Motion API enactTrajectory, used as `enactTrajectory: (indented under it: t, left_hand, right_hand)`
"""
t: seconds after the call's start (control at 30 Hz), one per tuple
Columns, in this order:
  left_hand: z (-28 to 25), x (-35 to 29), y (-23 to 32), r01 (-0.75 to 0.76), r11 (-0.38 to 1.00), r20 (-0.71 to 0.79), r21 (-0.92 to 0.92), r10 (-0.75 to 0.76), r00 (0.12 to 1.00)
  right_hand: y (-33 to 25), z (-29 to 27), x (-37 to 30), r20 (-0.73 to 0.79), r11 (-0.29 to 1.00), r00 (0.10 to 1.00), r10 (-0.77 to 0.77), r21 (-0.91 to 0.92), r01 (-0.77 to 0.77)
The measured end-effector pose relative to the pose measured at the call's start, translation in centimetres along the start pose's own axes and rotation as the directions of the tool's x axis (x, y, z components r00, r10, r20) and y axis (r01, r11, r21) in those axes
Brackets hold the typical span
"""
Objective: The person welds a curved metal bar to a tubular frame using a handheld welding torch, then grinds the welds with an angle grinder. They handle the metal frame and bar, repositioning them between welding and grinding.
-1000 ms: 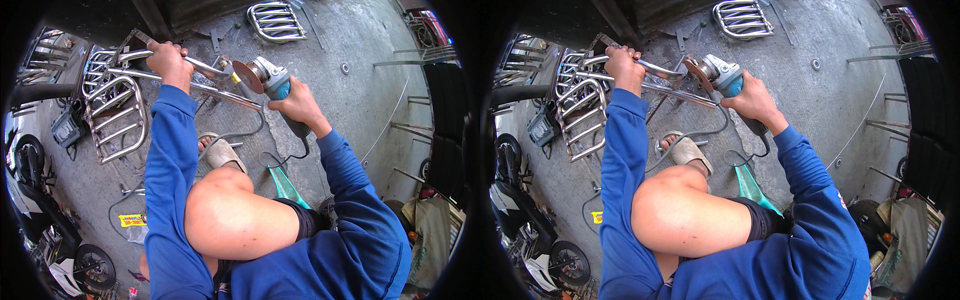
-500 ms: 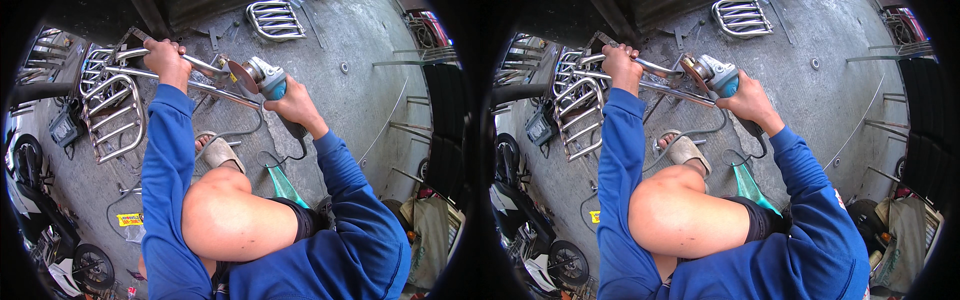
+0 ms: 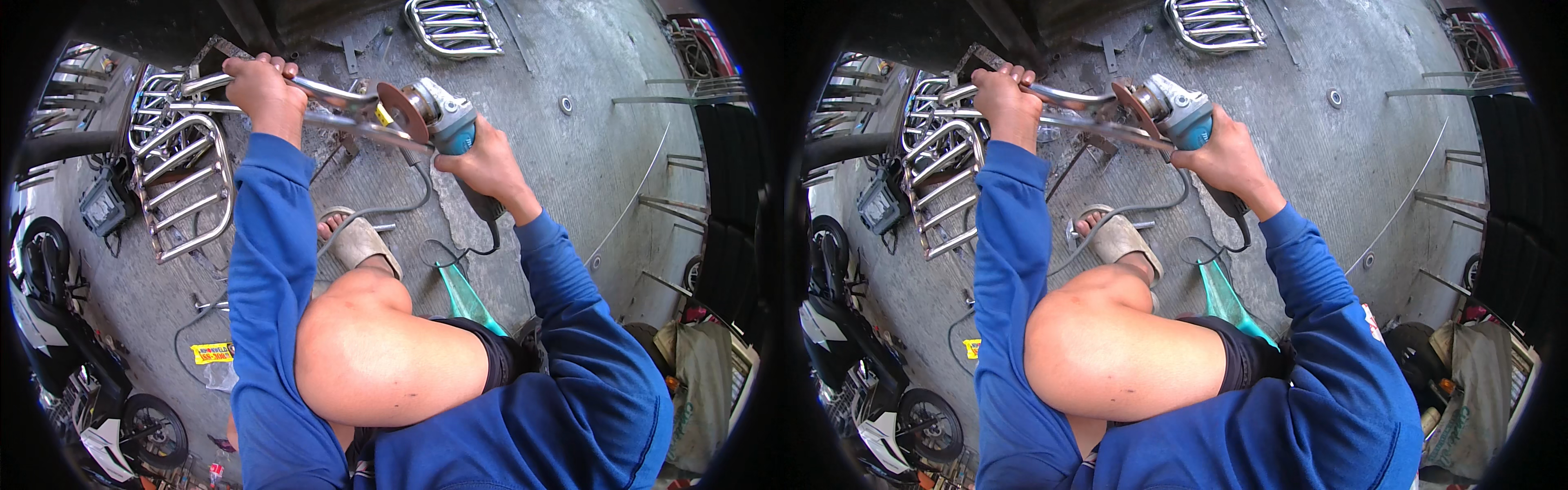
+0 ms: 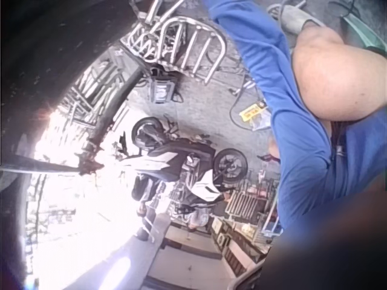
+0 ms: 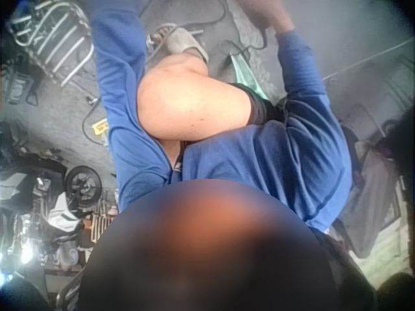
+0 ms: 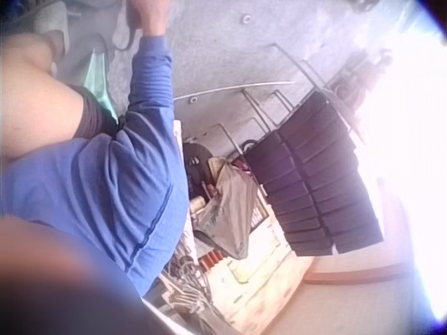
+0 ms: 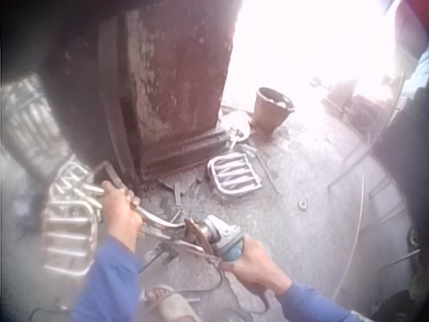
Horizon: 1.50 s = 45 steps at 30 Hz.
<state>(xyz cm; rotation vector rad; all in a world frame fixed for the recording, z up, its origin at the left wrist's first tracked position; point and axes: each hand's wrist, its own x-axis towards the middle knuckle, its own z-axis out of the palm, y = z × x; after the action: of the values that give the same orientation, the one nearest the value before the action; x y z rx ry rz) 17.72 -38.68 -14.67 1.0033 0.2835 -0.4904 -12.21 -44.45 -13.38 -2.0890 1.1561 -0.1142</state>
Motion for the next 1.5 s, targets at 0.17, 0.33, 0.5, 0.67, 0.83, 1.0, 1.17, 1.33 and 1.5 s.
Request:
enactTrajectory:
  t: [0.17,0.33,0.5,0.67,0.83,1.0,1.17,1.33,1.5]
  left_hand:
    - [0.4,0.4,-0.3,-0.020,0.998,-0.030,0.065,0.022,0.999]
    - [1.1,0.3,-0.8,-0.031,0.997,-0.025,0.075,0.033,0.999]
    - [1.7,0.1,-0.9,-0.057,0.995,-0.035,0.083,0.060,0.998]
    - [1.6,0.2,-1.0,-0.066,0.994,-0.038,0.083,0.070,0.997]
    - [1.5,0.5,-1.1,-0.058,0.995,-0.015,0.086,0.059,0.998]
    - [1.4,0.6,-1.2,-0.059,0.995,-0.025,0.080,0.061,0.998]
    - [1.4,0.5,-1.2,-0.051,0.996,-0.008,0.073,0.052,0.999]
    - [1.5,0.3,-1.1,-0.049,0.997,-0.024,0.055,0.050,0.998]
    - [1.5,0.3,-1.1,-0.048,0.998,-0.009,0.037,0.049,0.999]
  right_hand:
    - [0.5,-0.2,-0.1,-0.057,1.000,0.998,-0.027,-0.003,0.027]
    - [0.5,-0.5,1.3,-0.054,0.999,0.998,-0.017,-0.041,0.015]
    - [0.7,-0.3,2.3,-0.041,0.994,0.999,0.006,-0.107,-0.011]
    - [0.9,0.1,2.8,-0.054,0.998,0.998,-0.017,-0.061,0.013]
    - [1.0,-0.1,2.8,-0.033,0.995,0.999,0.019,-0.102,-0.023]
    - [0.9,0.0,2.8,-0.039,0.996,0.999,0.004,-0.091,-0.007]
    - [1.0,0.0,3.0,-0.037,0.994,0.999,-0.006,-0.106,0.002]
    - [1.0,0.1,3.1,-0.040,0.993,0.999,-0.028,-0.113,0.023]
    - [1.0,0.0,3.3,-0.031,0.995,0.999,-0.042,-0.093,0.039]
